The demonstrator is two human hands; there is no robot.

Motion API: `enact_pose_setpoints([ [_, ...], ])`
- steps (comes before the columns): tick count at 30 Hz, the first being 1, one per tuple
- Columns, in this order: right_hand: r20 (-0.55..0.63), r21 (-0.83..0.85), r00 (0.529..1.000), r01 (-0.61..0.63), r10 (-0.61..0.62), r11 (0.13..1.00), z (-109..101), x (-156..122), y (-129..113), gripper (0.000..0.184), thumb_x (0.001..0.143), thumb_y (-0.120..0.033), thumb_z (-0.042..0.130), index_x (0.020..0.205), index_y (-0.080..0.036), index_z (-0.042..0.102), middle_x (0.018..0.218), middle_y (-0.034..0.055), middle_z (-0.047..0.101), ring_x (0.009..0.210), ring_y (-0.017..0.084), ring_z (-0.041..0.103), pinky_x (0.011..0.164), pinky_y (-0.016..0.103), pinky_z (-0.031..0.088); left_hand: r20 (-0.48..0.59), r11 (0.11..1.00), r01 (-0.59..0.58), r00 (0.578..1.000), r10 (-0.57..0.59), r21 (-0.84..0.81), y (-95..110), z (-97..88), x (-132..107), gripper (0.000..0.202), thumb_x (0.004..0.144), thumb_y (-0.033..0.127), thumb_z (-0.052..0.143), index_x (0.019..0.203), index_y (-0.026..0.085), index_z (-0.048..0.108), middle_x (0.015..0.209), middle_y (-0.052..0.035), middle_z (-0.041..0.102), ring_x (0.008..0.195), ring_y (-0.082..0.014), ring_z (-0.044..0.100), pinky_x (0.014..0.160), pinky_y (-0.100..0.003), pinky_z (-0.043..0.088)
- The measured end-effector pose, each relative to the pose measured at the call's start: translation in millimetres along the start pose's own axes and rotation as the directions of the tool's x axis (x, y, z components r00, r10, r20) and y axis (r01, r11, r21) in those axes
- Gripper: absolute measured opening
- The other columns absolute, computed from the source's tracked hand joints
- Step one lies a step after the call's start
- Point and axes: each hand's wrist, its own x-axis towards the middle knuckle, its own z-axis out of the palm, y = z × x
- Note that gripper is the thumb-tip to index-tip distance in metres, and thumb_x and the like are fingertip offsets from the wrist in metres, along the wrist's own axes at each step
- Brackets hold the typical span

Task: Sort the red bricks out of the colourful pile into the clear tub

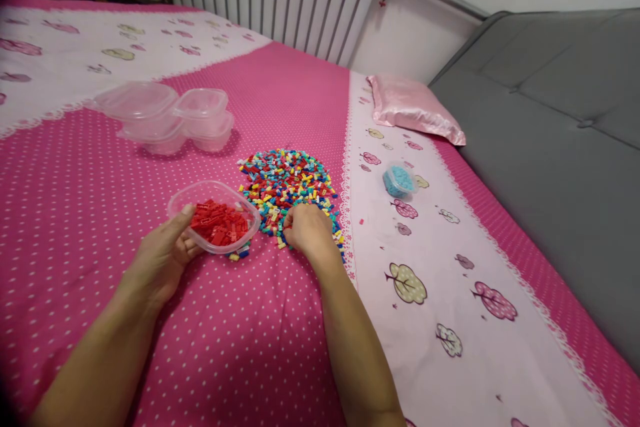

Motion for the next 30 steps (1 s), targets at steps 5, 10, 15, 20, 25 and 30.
enact_pose_setpoints([
  [5, 0.008, -0.038, 0.999, -0.033, 0.033, 0.999, 0.3, -1.8, -7.8, 0.017, 0.067, -0.017, 0.066, 0.08, -0.024, 0.074, 0.086, 0.0075, 0.073, 0.085, 0.024, 0.067, 0.068, 0.028, 0.047, -0.01, 1.0, -0.01, 1.0, 0.01, 0.024, 0.8, 1.3, -0.9, 0.042, 0.068, 0.049, 0.075, 0.09, 0.014, 0.068, 0.079, -0.0065, 0.074, 0.068, -0.0158, 0.07, 0.063, -0.021, 0.054],
  [10, 0.017, -0.011, 0.999, -0.029, 0.029, 1.0, 1.1, 0.6, -6.3, 0.017, 0.061, -0.018, 0.071, 0.077, -0.024, 0.074, 0.085, 0.0063, 0.073, 0.082, 0.022, 0.067, 0.066, 0.026, 0.046, -0.024, 1.0, -0.012, 1.0, 0.012, 0.02, 1.5, 1.1, -0.8, 0.044, 0.066, 0.049, 0.076, 0.091, 0.014, 0.068, 0.079, -0.0061, 0.074, 0.067, -0.0167, 0.069, 0.06, -0.022, 0.054],
  [15, -0.008, 0.143, 0.999, 0.051, -0.051, 0.988, -0.5, 3.4, 5.4, 0.013, 0.063, -0.015, 0.066, 0.073, -0.02, 0.072, 0.069, 0.0014, 0.069, 0.065, 0.014, 0.062, 0.058, 0.022, 0.041, 0.001, 1.0, -0.011, 1.0, 0.011, 0.008, 0.3, -0.4, 0.1, 0.043, 0.066, 0.046, 0.077, 0.094, 0.014, 0.068, 0.08, -0.0049, 0.075, 0.066, -0.0143, 0.069, 0.061, -0.02, 0.054],
  [20, -0.056, 0.507, 0.984, 0.176, -0.172, 0.844, -9.2, 0.3, 12.6, 0.012, 0.065, -0.015, 0.06, 0.075, -0.016, 0.066, 0.062, -0.0023, 0.062, 0.055, 0.008, 0.056, 0.054, 0.019, 0.041, 0.006, 1.0, -0.007, 1.0, 0.007, 0.025, 1.2, 0.4, -1.4, 0.041, 0.071, 0.046, 0.074, 0.096, 0.013, 0.068, 0.086, -0.0087, 0.075, 0.072, -0.0174, 0.071, 0.064, -0.022, 0.056],
  [25, -0.136, 0.73, 0.955, 0.277, -0.265, 0.624, -18.3, -13.0, -1.7, 0.01, 0.067, -0.02, 0.063, 0.076, -0.015, 0.063, 0.061, -0.0027, 0.06, 0.052, 0.007, 0.053, 0.05, 0.018, 0.041, 0.01, 0.998, 0.02, 1.0, -0.02, 0.052, 3.1, 1.9, -3.5, 0.046, 0.071, 0.044, 0.074, 0.105, 0.014, 0.067, 0.091, -0.0103, 0.076, 0.076, -0.0184, 0.072, 0.066, -0.023, 0.056],
  [30, -0.226, 0.74, 0.918, 0.38, -0.327, 0.556, -13.7, -21.7, -20.6, 0.01, 0.07, -0.022, 0.066, 0.078, -0.016, 0.066, 0.073, 0.0, 0.067, 0.059, 0.007, 0.059, 0.057, 0.019, 0.048, 0.039, 0.998, 0.019, 0.999, -0.022, 0.062, 1.7, 0.6, -3.6, 0.047, 0.072, 0.046, 0.074, 0.106, 0.013, 0.067, 0.095, -0.0114, 0.075, 0.077, -0.0186, 0.072, 0.067, -0.023, 0.056],
])
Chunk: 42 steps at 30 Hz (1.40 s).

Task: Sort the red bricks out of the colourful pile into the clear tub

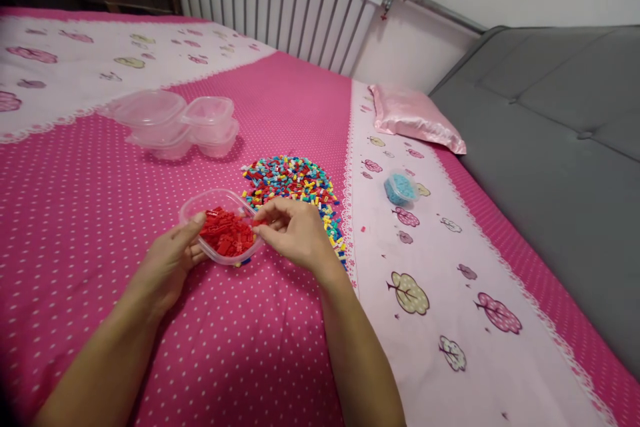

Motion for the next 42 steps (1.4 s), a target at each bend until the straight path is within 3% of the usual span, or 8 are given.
enact_pose_setpoints([
  [12, 0.0, -0.134, 0.997, 0.076, -0.077, 0.988, 11.6, -1.4, -6.6, 0.017, 0.081, -0.025, 0.062, 0.091, -0.02, 0.074, 0.09, 0.0024, 0.075, 0.069, 0.01, 0.066, 0.068, 0.023, 0.052, 0.006, 1.0, -0.003, 1.0, 0.003, -0.027, -1.1, -0.2, 0.9, 0.05, 0.069, 0.046, 0.077, 0.106, 0.013, 0.067, 0.094, -0.0099, 0.075, 0.075, -0.0175, 0.071, 0.065, -0.021, 0.056],
  [15, -0.073, -0.111, 0.993, 0.083, -0.092, 0.99, 1.2, -1.6, -3.4, 0.021, 0.083, -0.022, 0.058, 0.097, -0.02, 0.073, 0.093, 0.003, 0.075, 0.075, 0.012, 0.068, 0.071, 0.024, 0.053, 0.005, 1.0, 0.001, 1.0, -0.001, -0.029, -1.1, 0.1, 1.4, 0.05, 0.069, 0.046, 0.076, 0.106, 0.013, 0.067, 0.092, -0.0098, 0.075, 0.075, -0.0171, 0.071, 0.065, -0.021, 0.056],
  [18, -0.201, -0.2, 0.979, 0.004, -0.045, 0.98, -15.6, -0.3, 5.7, 0.02, 0.081, -0.019, 0.059, 0.096, -0.018, 0.072, 0.091, 0.0037, 0.074, 0.073, 0.014, 0.068, 0.07, 0.026, 0.053, -0.02, 0.999, 0.011, 1.0, -0.012, -0.03, -0.7, 0.2, 1.5, 0.049, 0.07, 0.045, 0.076, 0.105, 0.012, 0.067, 0.092, -0.0097, 0.076, 0.073, -0.0161, 0.071, 0.065, -0.02, 0.056],
  [20, -0.229, -0.368, 0.972, -0.136, 0.052, 0.92, -26.5, 0.7, 12.7, 0.02, 0.079, -0.015, 0.059, 0.094, -0.019, 0.072, 0.089, 0.0036, 0.074, 0.075, 0.015, 0.068, 0.072, 0.027, 0.053, -0.032, 0.999, 0.008, 0.999, -0.009, -0.037, -0.9, 0.0, 1.8, 0.048, 0.07, 0.044, 0.075, 0.105, 0.012, 0.067, 0.09, -0.0092, 0.076, 0.072, -0.0155, 0.071, 0.065, -0.02, 0.056],
  [23, -0.276, -0.607, 0.936, -0.346, 0.218, 0.716, -36.2, 2.1, 21.1, 0.021, 0.077, -0.012, 0.06, 0.089, -0.022, 0.074, 0.087, 0.0029, 0.074, 0.081, 0.018, 0.068, 0.077, 0.03, 0.051, -0.031, 0.999, 0.004, 0.999, -0.006, -0.047, -1.9, -0.8, 2.7, 0.045, 0.072, 0.043, 0.074, 0.105, 0.012, 0.067, 0.088, -0.0083, 0.076, 0.07, -0.015, 0.071, 0.065, -0.02, 0.056],
  [26, -0.277, -0.684, 0.907, -0.418, 0.317, 0.598, -36.7, 4.4, 25.4, 0.021, 0.077, -0.013, 0.06, 0.088, -0.025, 0.074, 0.086, 0.0009, 0.074, 0.083, 0.018, 0.067, 0.073, 0.028, 0.048, -0.039, 0.999, 0.006, 0.999, -0.008, -0.049, -2.8, -1.7, 3.4, 0.042, 0.072, 0.042, 0.074, 0.102, 0.013, 0.068, 0.086, -0.0078, 0.076, 0.068, -0.0146, 0.07, 0.063, -0.019, 0.055],
  [32, -0.196, -0.693, 0.899, -0.41, 0.392, 0.593, -30.8, 10.4, 31.0, 0.024, 0.07, -0.013, 0.069, 0.09, -0.025, 0.073, 0.084, -0.0028, 0.074, 0.083, 0.015, 0.066, 0.066, 0.023, 0.043, -0.028, 0.998, -0.012, 1.0, 0.01, -0.054, -2.2, -1.8, 3.7, 0.045, 0.071, 0.044, 0.076, 0.103, 0.013, 0.069, 0.086, -0.0077, 0.076, 0.07, -0.0152, 0.071, 0.06, -0.018, 0.054],
  [42, -0.277, -0.715, 0.869, -0.471, 0.41, 0.517, -26.0, 15.0, 42.2, 0.026, 0.068, -0.017, 0.07, 0.091, -0.03, 0.073, 0.086, -0.0019, 0.073, 0.08, 0.016, 0.065, 0.064, 0.023, 0.043, -0.034, 0.999, -0.011, 0.999, 0.009, -0.051, -0.9, -1.0, 2.8, 0.046, 0.072, 0.043, 0.075, 0.107, 0.013, 0.069, 0.085, -0.0074, 0.076, 0.069, -0.0146, 0.07, 0.059, -0.017, 0.054],
])
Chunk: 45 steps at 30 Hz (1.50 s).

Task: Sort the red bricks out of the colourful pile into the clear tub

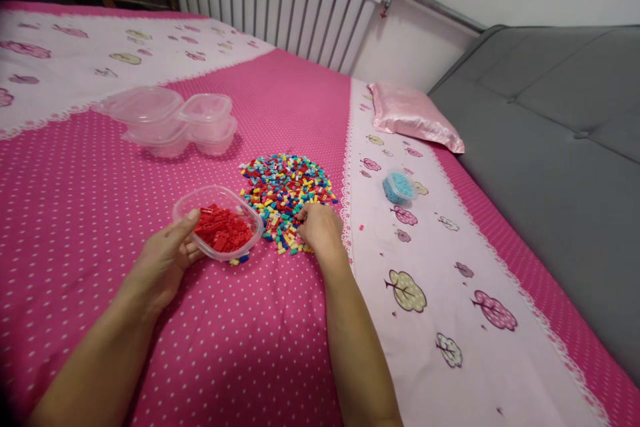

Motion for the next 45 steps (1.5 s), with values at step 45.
enact_pose_setpoints([
  [45, -0.126, 0.074, 0.981, 0.16, -0.15, 0.984, 9.4, 16.7, 11.8, 0.019, 0.075, -0.018, 0.068, 0.092, -0.02, 0.076, 0.083, 0.0033, 0.075, 0.079, 0.016, 0.068, 0.081, 0.024, 0.049, 0.01, 1.0, -0.008, 1.0, 0.008, 0.027, 1.6, 1.9, -1.6, 0.047, 0.072, 0.044, 0.074, 0.106, 0.013, 0.067, 0.086, -0.0087, 0.076, 0.071, -0.0159, 0.07, 0.059, -0.019, 0.053],
])
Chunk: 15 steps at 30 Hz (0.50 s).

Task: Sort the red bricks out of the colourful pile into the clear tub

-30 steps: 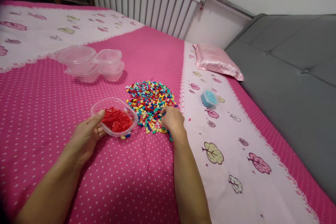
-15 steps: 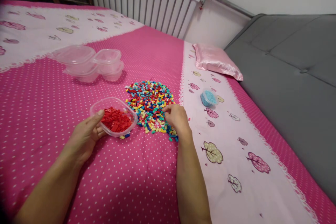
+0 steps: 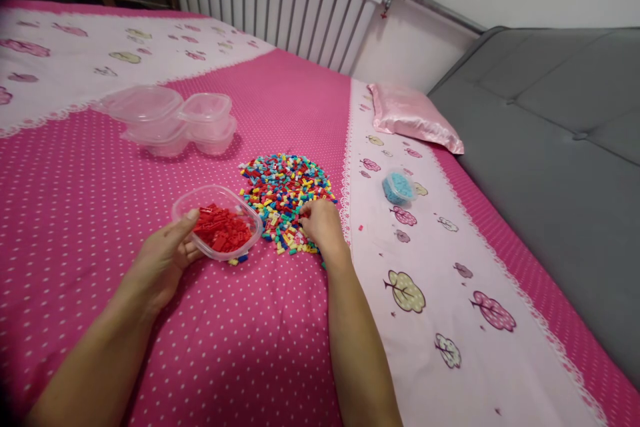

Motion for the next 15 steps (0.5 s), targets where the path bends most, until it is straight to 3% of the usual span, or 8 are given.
enact_pose_setpoints([
  [15, 0.044, -0.021, 0.998, -0.039, 0.04, 0.999, -2.3, -2.7, -3.7, 0.02, 0.075, -0.014, 0.066, 0.091, -0.02, 0.076, 0.08, 0.0027, 0.074, 0.077, 0.015, 0.067, 0.079, 0.023, 0.048, -0.003, 1.0, -0.009, 1.0, 0.009, 0.0, 0.4, -0.2, 0.4, 0.049, 0.067, 0.046, 0.076, 0.103, 0.014, 0.068, 0.082, -0.0074, 0.075, 0.066, -0.0143, 0.069, 0.055, -0.018, 0.052],
])
